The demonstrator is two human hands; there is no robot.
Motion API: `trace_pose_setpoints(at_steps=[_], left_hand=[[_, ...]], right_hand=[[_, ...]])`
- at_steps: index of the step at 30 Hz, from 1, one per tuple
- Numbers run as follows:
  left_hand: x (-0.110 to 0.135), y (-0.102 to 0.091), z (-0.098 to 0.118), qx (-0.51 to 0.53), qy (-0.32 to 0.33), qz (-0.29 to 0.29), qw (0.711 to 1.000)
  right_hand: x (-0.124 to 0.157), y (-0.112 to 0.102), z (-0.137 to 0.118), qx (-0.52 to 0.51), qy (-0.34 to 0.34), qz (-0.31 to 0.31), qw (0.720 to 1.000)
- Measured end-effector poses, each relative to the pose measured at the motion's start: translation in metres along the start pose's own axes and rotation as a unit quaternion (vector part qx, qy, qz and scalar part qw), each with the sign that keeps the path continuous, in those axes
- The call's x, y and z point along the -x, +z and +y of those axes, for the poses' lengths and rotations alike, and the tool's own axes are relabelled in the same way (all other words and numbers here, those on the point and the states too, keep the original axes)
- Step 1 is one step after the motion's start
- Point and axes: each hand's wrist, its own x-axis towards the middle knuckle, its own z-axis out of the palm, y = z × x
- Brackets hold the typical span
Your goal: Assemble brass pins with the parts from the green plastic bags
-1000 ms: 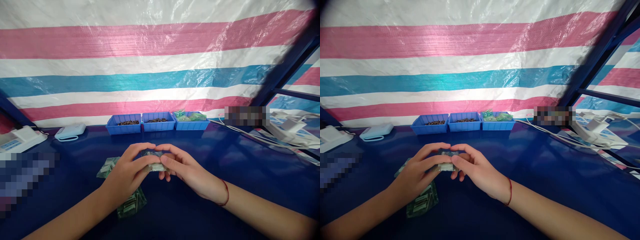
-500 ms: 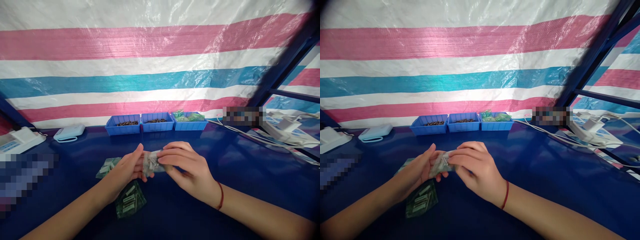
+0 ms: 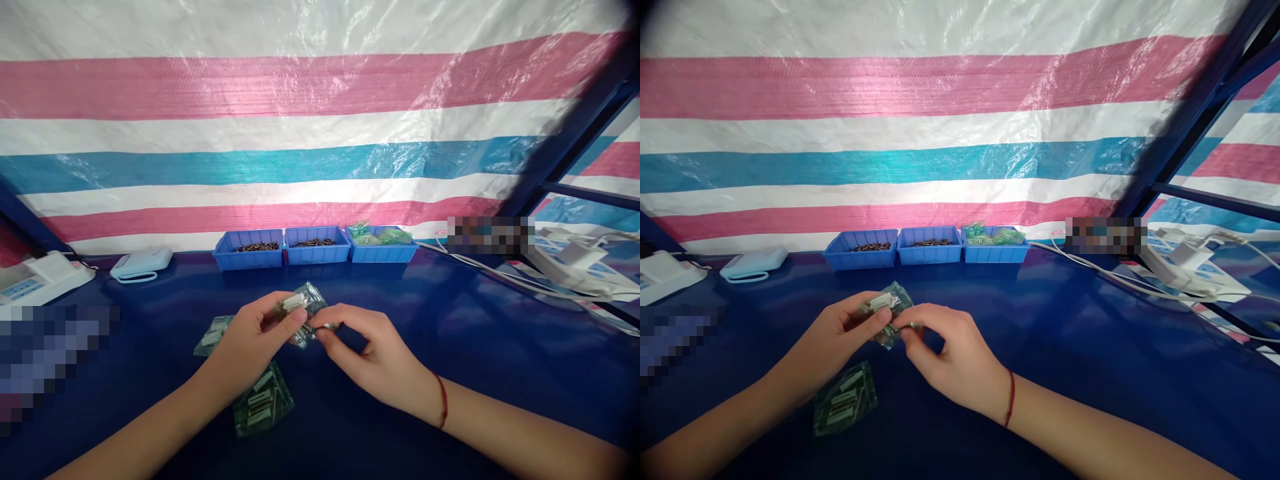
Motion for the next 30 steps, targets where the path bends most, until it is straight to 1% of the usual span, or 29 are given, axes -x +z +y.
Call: trace_pose_setpoints(at_steps=[2, 4, 6, 7, 8, 9, 10, 11, 12, 14, 16, 19, 22, 24, 26, 28, 30], left_hand=[[0.000, -0.002, 0.000, -0.009, -0.011, 0.001, 1.000], [0.000, -0.005, 0.001, -0.036, -0.020, 0.013, 0.999], [0.000, -0.007, 0.003, -0.115, -0.023, 0.014, 0.993], [0.001, -0.008, 0.005, -0.170, -0.016, 0.004, 0.985], [0.002, -0.009, 0.007, -0.230, -0.001, -0.011, 0.973], [0.004, -0.010, 0.009, -0.290, 0.020, -0.026, 0.957], [0.006, -0.011, 0.011, -0.346, 0.043, -0.041, 0.936], [0.008, -0.013, 0.013, -0.397, 0.062, -0.054, 0.914], [0.010, -0.015, 0.015, -0.439, 0.074, -0.068, 0.893], [0.013, -0.020, 0.018, -0.498, 0.070, -0.097, 0.859], [0.016, -0.027, 0.020, -0.524, 0.050, -0.126, 0.841], [0.017, -0.033, 0.020, -0.522, 0.039, -0.152, 0.839], [0.017, -0.032, 0.016, -0.512, 0.030, -0.171, 0.841], [0.016, -0.028, 0.012, -0.512, 0.015, -0.177, 0.840], [0.014, -0.024, 0.010, -0.500, 0.008, -0.175, 0.848], [0.011, -0.019, 0.009, -0.471, 0.022, -0.166, 0.866], [0.008, -0.014, 0.008, -0.431, 0.042, -0.140, 0.891]], right_hand=[[-0.006, -0.008, 0.008, 0.006, 0.020, 0.056, 0.998], [-0.017, -0.023, 0.023, 0.025, 0.043, 0.144, 0.988], [-0.029, -0.044, 0.043, 0.039, 0.066, 0.231, 0.970], [-0.034, -0.055, 0.054, 0.035, 0.083, 0.257, 0.962], [-0.038, -0.065, 0.064, 0.018, 0.112, 0.266, 0.957], [-0.041, -0.074, 0.074, -0.008, 0.161, 0.252, 0.954], [-0.043, -0.081, 0.082, -0.024, 0.218, 0.237, 0.946], [-0.043, -0.085, 0.089, -0.029, 0.262, 0.232, 0.936], [-0.042, -0.088, 0.093, -0.030, 0.289, 0.230, 0.929], [-0.039, -0.087, 0.096, -0.029, 0.307, 0.231, 0.923], [-0.037, -0.080, 0.093, -0.034, 0.300, 0.225, 0.926], [-0.035, -0.064, 0.084, -0.056, 0.295, 0.186, 0.935], [-0.031, -0.047, 0.070, -0.068, 0.291, 0.109, 0.948], [-0.027, -0.036, 0.058, -0.065, 0.281, 0.031, 0.957], [-0.022, -0.026, 0.043, -0.057, 0.260, -0.062, 0.962], [-0.016, -0.019, 0.027, -0.024, 0.213, -0.147, 0.966], [-0.012, -0.014, 0.013, 0.007, 0.166, -0.207, 0.964]])
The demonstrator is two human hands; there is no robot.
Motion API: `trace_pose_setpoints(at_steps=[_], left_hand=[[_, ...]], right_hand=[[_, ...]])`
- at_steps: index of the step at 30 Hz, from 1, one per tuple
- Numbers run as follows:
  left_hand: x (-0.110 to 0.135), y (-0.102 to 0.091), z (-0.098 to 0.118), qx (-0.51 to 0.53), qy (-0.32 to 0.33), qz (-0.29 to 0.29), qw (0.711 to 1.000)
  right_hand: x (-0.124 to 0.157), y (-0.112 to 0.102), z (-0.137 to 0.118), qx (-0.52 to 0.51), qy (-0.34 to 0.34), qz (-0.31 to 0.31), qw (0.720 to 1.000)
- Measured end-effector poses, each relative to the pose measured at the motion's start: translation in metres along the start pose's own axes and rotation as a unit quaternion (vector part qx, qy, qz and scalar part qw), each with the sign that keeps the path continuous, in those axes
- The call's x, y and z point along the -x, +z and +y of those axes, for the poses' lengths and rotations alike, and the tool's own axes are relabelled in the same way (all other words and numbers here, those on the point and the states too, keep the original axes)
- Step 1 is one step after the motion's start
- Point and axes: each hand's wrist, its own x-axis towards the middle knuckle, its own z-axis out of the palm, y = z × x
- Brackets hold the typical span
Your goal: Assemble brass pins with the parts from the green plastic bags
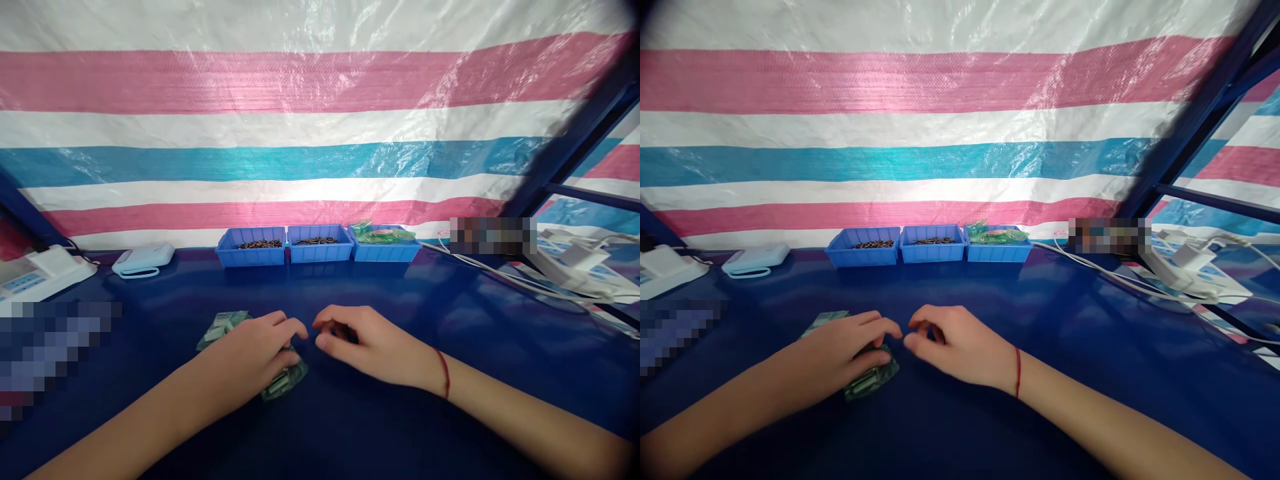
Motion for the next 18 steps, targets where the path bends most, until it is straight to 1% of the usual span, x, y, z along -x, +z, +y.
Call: trace_pose_setpoints(at_steps=[1, 3, 5, 6, 7, 9, 11, 13, 15, 18], left_hand=[[-0.002, 0.002, 0.001, 0.024, 0.001, 0.031, 0.999], [-0.006, 0.006, 0.004, 0.083, -0.007, 0.107, 0.991], [-0.009, 0.012, 0.006, 0.147, -0.013, 0.168, 0.975], [-0.010, 0.015, 0.006, 0.177, -0.016, 0.183, 0.967], [-0.010, 0.017, 0.006, 0.209, -0.020, 0.189, 0.959], [-0.012, 0.021, 0.005, 0.283, -0.032, 0.184, 0.941], [-0.013, 0.022, 0.003, 0.353, -0.042, 0.158, 0.921], [-0.014, 0.021, 0.001, 0.389, -0.036, 0.114, 0.913], [-0.014, 0.019, 0.000, 0.390, -0.022, 0.088, 0.916], [-0.014, 0.019, -0.001, 0.379, -0.018, 0.112, 0.918]], right_hand=[[0.003, 0.003, -0.004, 0.013, -0.009, -0.013, 1.000], [0.006, 0.008, -0.007, 0.004, -0.001, -0.023, 1.000], [0.006, 0.013, -0.004, -0.057, 0.016, -0.008, 0.998], [0.005, 0.015, -0.001, -0.101, 0.020, 0.001, 0.995], [0.003, 0.016, 0.002, -0.147, 0.021, 0.012, 0.989], [0.000, 0.017, 0.007, -0.229, 0.021, 0.034, 0.973], [-0.003, 0.015, 0.010, -0.276, 0.026, 0.055, 0.959], [-0.004, 0.012, 0.009, -0.291, 0.030, 0.072, 0.953], [-0.004, 0.010, 0.006, -0.290, 0.034, 0.075, 0.954], [-0.002, 0.011, 0.001, -0.259, 0.033, 0.084, 0.962]])
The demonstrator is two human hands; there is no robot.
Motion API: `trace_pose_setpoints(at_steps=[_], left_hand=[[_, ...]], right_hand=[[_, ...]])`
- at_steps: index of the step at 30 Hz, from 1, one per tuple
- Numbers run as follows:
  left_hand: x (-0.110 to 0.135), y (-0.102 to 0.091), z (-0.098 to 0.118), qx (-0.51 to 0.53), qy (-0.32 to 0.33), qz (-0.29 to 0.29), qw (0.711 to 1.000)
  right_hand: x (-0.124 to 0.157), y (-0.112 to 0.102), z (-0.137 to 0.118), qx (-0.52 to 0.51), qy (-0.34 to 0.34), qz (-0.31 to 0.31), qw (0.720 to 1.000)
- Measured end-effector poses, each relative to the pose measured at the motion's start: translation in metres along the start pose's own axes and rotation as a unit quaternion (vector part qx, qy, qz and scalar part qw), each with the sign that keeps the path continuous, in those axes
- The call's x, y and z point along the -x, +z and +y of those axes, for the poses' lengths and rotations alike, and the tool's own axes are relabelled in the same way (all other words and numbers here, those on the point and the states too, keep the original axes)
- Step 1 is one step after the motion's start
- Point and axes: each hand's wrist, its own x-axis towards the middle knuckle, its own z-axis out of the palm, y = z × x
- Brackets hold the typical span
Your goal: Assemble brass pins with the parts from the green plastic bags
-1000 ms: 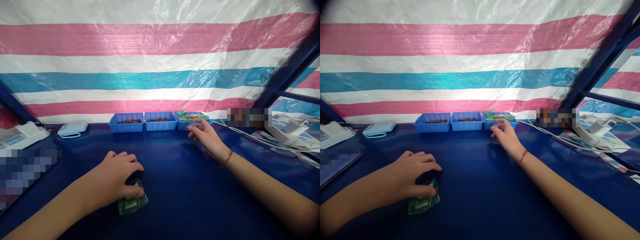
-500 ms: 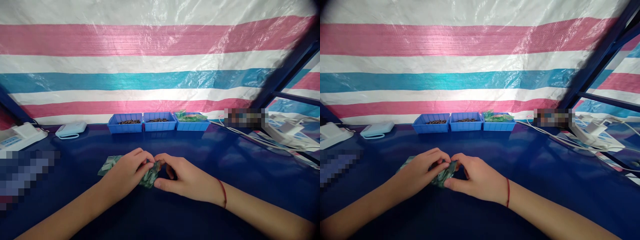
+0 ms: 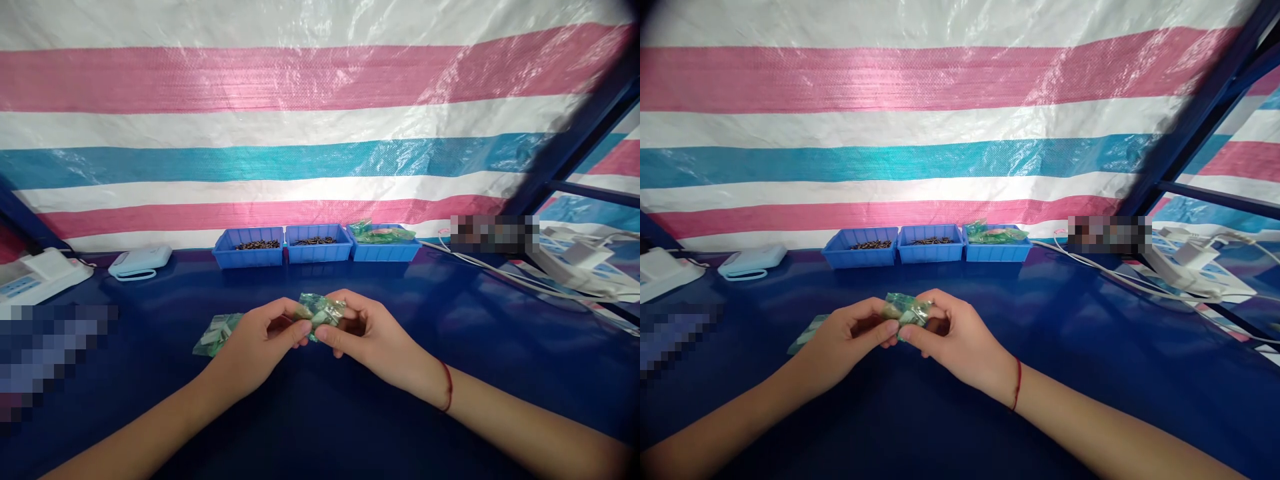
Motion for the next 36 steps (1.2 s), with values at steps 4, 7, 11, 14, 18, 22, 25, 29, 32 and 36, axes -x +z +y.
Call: trace_pose_setpoints(at_steps=[4, 7, 11, 14, 18, 22, 25, 29, 32, 36], left_hand=[[0.000, 0.003, 0.002, 0.070, -0.041, 0.007, 0.997], [0.000, 0.007, 0.004, 0.226, -0.110, -0.021, 0.968], [0.003, 0.012, 0.007, 0.310, -0.119, -0.097, 0.938], [0.005, 0.013, 0.008, 0.278, -0.098, -0.065, 0.953], [0.003, 0.007, 0.007, 0.198, -0.067, 0.021, 0.978], [0.003, -0.003, 0.005, -0.031, 0.044, 0.083, 0.995], [0.005, -0.007, 0.005, -0.214, 0.158, 0.052, 0.962], [0.006, -0.014, 0.007, -0.353, 0.211, 0.010, 0.911], [0.006, -0.035, 0.008, -0.443, 0.126, 0.013, 0.887], [0.005, -0.076, 0.006, -0.518, -0.097, -0.021, 0.849]], right_hand=[[0.005, 0.000, 0.000, 0.150, -0.118, 0.082, 0.978], [0.007, -0.004, -0.001, 0.237, -0.255, 0.134, 0.928], [0.010, -0.007, -0.001, 0.302, -0.362, 0.138, 0.871], [0.012, -0.005, -0.001, 0.296, -0.356, 0.113, 0.879], [0.014, 0.000, -0.003, 0.199, -0.235, 0.133, 0.942], [0.012, 0.004, -0.006, 0.025, -0.029, 0.016, 0.999], [0.010, 0.007, -0.007, -0.091, 0.034, -0.064, 0.993], [0.005, 0.001, -0.010, -0.091, -0.005, -0.024, 0.996], [-0.007, -0.021, -0.013, 0.004, -0.070, 0.123, 0.990], [-0.032, -0.069, -0.010, 0.077, -0.150, 0.298, 0.940]])
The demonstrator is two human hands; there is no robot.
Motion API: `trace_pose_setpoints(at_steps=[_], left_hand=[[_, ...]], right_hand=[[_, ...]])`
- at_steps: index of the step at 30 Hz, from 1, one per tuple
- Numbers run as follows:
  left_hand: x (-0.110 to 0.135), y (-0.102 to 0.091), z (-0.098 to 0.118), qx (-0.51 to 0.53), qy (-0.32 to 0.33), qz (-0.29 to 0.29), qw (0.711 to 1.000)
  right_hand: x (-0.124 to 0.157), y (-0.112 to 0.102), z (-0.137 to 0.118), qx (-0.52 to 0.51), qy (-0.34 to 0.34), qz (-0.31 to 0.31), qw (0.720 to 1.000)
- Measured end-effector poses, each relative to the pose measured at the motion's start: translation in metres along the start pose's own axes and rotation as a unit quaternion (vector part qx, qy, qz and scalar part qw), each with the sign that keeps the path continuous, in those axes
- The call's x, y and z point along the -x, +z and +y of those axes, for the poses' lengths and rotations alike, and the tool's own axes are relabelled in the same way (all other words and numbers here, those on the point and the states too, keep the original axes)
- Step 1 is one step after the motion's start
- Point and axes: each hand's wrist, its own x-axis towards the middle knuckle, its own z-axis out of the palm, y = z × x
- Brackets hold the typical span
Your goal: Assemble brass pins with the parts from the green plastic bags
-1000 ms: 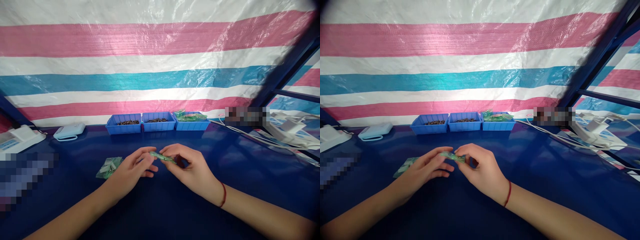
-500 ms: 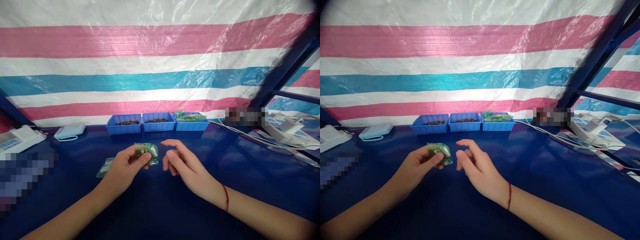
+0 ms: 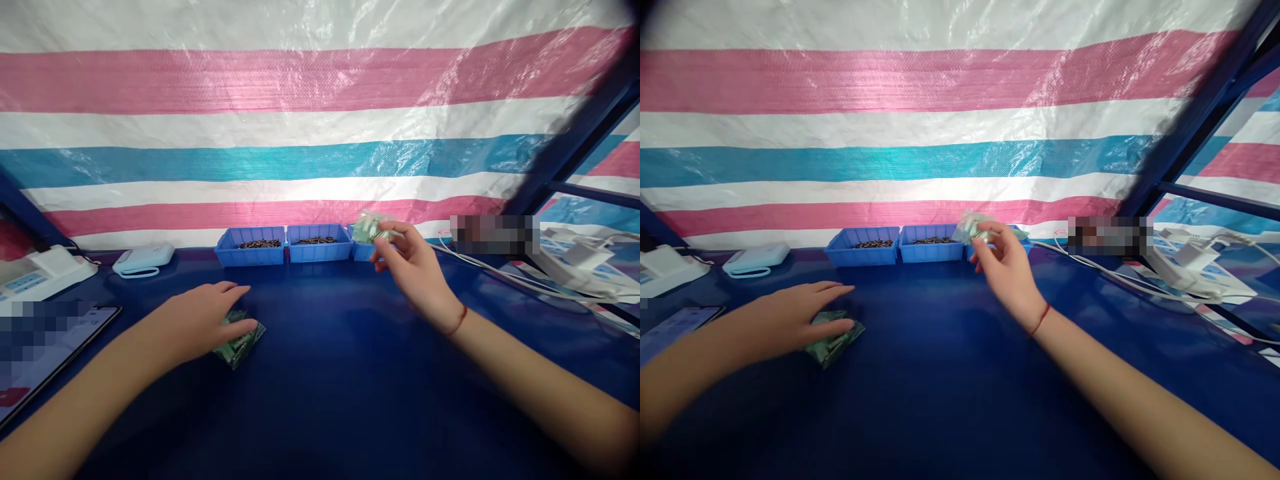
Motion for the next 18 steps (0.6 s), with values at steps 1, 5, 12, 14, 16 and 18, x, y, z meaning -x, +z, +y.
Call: trace_pose_setpoints(at_steps=[1, 5, 12, 14, 16, 18], left_hand=[[0.000, -0.004, -0.008, -0.004, -0.021, -0.039, 0.999], [0.000, -0.010, -0.025, 0.034, -0.012, -0.096, 0.995], [-0.006, -0.007, -0.009, 0.070, 0.055, -0.114, 0.990], [-0.011, -0.004, -0.001, 0.094, 0.080, -0.093, 0.988], [-0.016, 0.002, 0.009, 0.144, 0.093, -0.063, 0.983], [-0.018, 0.011, 0.023, 0.216, 0.090, -0.029, 0.972]], right_hand=[[-0.009, -0.006, 0.006, 0.009, 0.030, -0.009, 0.999], [-0.024, -0.019, 0.026, 0.053, 0.141, -0.011, 0.989], [0.005, -0.003, 0.020, 0.059, 0.149, -0.076, 0.984], [0.017, 0.007, 0.014, 0.077, 0.124, -0.146, 0.979], [0.031, 0.017, 0.007, 0.097, 0.094, -0.227, 0.964], [0.045, 0.027, -0.002, 0.105, 0.076, -0.299, 0.946]])
